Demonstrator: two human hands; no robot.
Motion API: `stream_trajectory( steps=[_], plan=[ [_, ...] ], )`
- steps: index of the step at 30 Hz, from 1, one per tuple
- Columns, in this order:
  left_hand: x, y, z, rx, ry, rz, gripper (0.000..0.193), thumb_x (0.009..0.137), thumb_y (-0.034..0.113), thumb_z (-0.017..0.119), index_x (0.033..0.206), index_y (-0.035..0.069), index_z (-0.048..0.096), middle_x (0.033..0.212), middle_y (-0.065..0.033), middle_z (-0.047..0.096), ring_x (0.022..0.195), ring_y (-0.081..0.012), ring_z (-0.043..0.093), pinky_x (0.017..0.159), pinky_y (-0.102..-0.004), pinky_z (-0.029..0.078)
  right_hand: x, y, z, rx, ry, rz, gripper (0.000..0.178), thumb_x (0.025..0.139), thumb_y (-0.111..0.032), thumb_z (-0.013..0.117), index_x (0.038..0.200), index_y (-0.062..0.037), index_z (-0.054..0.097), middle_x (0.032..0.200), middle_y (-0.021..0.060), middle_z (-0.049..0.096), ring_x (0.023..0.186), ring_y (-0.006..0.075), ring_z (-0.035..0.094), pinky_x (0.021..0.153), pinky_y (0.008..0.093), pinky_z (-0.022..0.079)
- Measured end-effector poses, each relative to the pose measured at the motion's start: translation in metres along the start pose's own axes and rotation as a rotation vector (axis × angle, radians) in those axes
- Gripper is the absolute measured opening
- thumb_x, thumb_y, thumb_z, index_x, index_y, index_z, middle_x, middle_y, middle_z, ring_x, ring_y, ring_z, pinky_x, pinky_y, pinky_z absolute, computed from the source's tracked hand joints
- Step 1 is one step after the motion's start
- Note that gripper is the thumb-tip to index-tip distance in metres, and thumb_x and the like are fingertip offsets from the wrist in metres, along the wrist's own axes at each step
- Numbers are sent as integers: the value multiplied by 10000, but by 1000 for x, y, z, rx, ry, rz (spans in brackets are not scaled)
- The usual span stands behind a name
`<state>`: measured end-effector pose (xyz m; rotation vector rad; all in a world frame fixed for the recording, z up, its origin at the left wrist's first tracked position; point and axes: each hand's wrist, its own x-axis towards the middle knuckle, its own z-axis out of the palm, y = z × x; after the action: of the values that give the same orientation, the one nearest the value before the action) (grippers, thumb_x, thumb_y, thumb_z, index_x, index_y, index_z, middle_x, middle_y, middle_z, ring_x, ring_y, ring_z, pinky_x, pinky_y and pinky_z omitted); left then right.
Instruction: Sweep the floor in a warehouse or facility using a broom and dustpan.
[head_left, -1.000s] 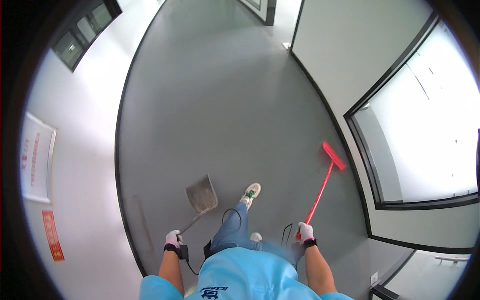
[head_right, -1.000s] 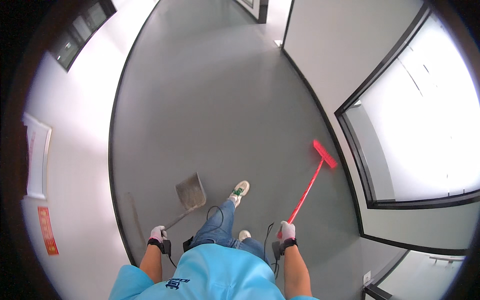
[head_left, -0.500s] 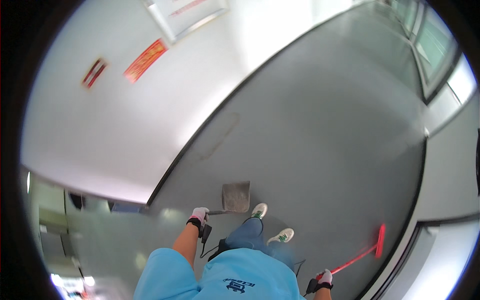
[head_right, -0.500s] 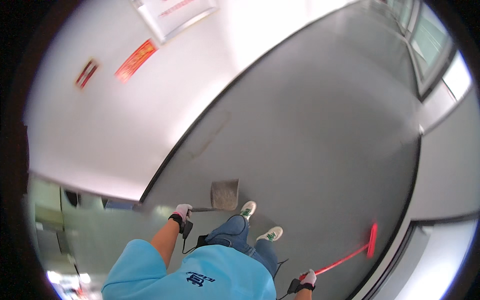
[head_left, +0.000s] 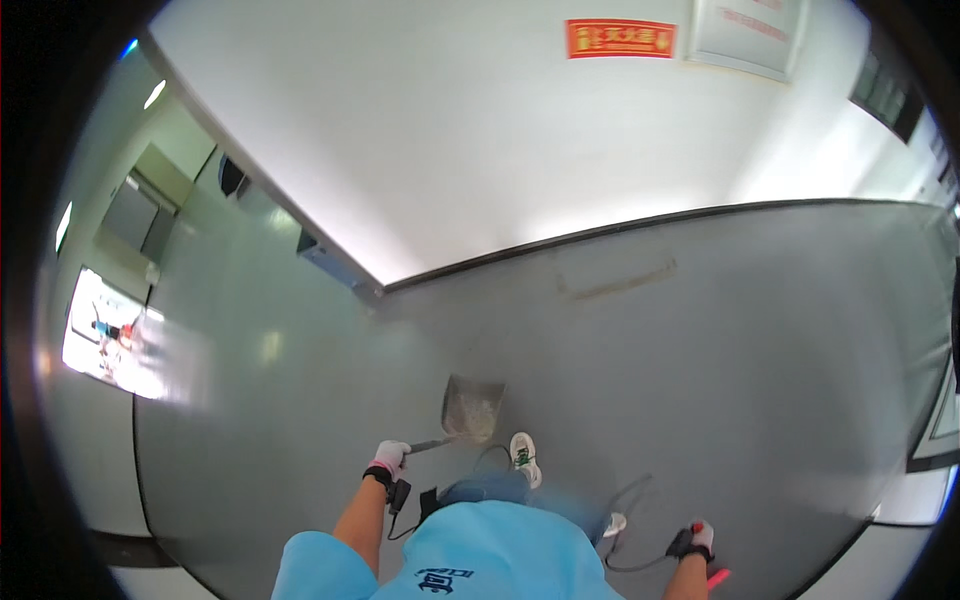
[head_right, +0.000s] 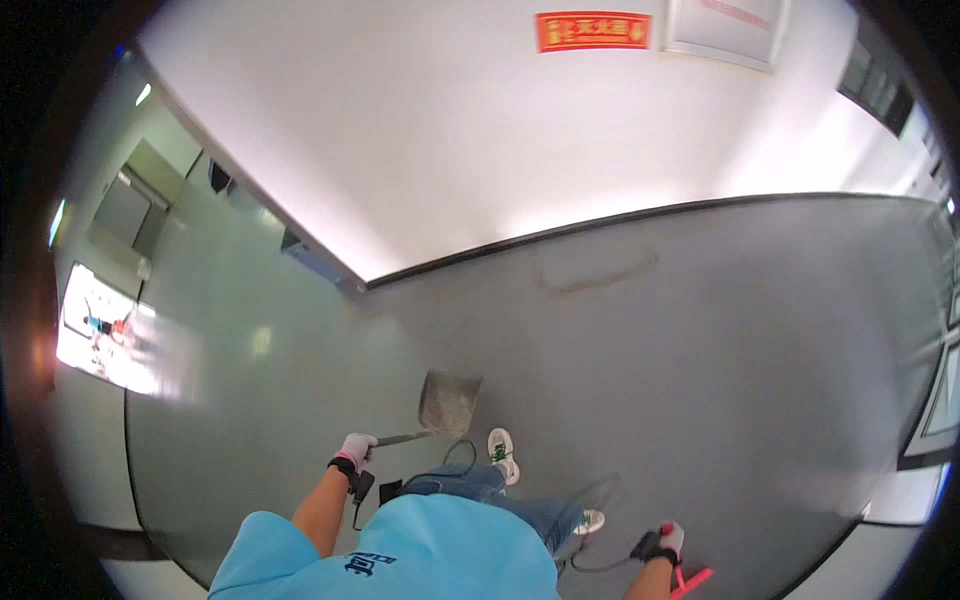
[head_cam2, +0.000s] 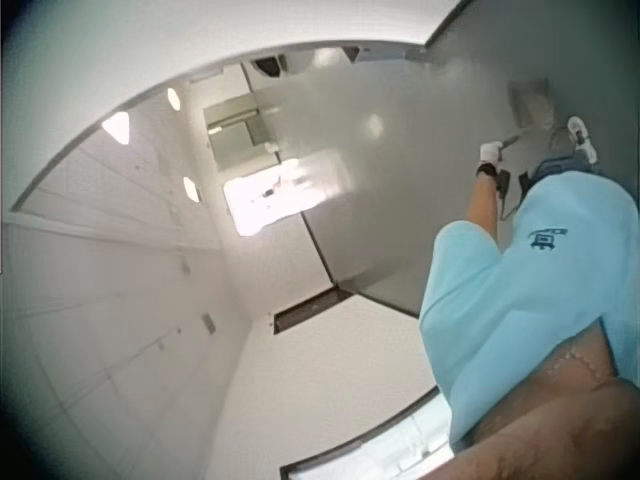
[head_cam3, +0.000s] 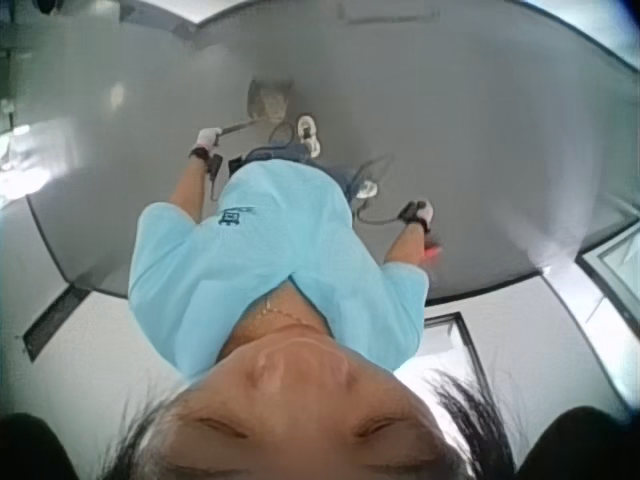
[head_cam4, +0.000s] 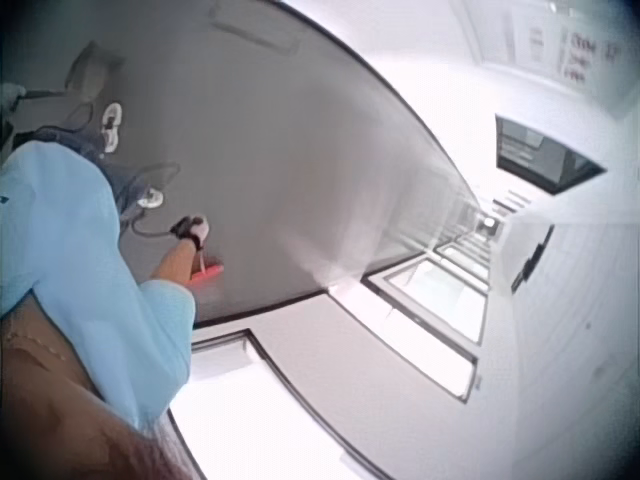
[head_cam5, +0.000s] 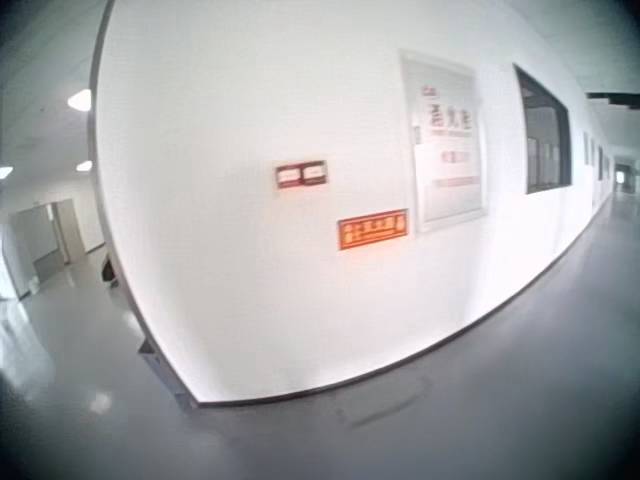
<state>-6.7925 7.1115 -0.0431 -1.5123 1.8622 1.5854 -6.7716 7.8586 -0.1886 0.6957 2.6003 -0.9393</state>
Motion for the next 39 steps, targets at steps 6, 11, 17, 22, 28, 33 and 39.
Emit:
stream_trajectory(
  steps=[6,11,17,22,28,33,39],
  plan=[
    [36,-36,-81,-4,94,-68,109,669,102,530,646,-4,529,463,-81,469,362,-190,453,337,-321,347,98,-247,88,428,-113,117,135,702,-32,523,581,-62,471,568,-64,401,537,51,381,482,222,352],
    [68,-49,-110,-283,306,-99,84,653,112,494,624,33,495,446,-26,376,345,-150,379,333,-293,307,202,-365,160,221,-195,-193,161,723,-95,467,567,-77,433,503,-22,394,451,82,377,398,267,323],
    [70,-61,-159,-627,534,-60,117,646,126,509,550,79,461,423,-33,358,320,-147,342,299,-305,253,198,-593,239,77,-174,-358,296,758,-200,531,520,-62,423,481,-33,399,466,69,342,432,256,330],
    [126,-135,-250,-456,445,-179,227,651,194,485,473,106,373,385,-45,341,327,-190,375,280,-322,275,199,-735,367,-96,-186,-457,147,648,-188,583,695,-49,580,661,165,562,628,241,579,569,310,437],
    [163,-29,-301,-694,529,-600,253,711,247,509,551,119,361,504,-18,353,385,-170,342,337,-304,271,250,-774,491,258,-41,-586,194,649,-213,598,681,-28,552,664,127,584,625,266,578,579,333,474],
    [124,16,-363,-758,729,-586,226,693,243,541,582,97,409,533,-28,398,464,-179,383,424,-353,336,127,-893,532,366,-615,-302,133,699,-176,513,734,-52,544,694,133,570,664,272,571,589,380,474],
    [200,-82,-474,-1020,587,-561,150,708,212,471,601,123,416,468,-13,408,370,-149,393,319,-278,289,135,-850,614,353,-699,-79,127,694,-112,513,803,-51,534,758,120,557,698,234,556,595,389,482]
  ],
)
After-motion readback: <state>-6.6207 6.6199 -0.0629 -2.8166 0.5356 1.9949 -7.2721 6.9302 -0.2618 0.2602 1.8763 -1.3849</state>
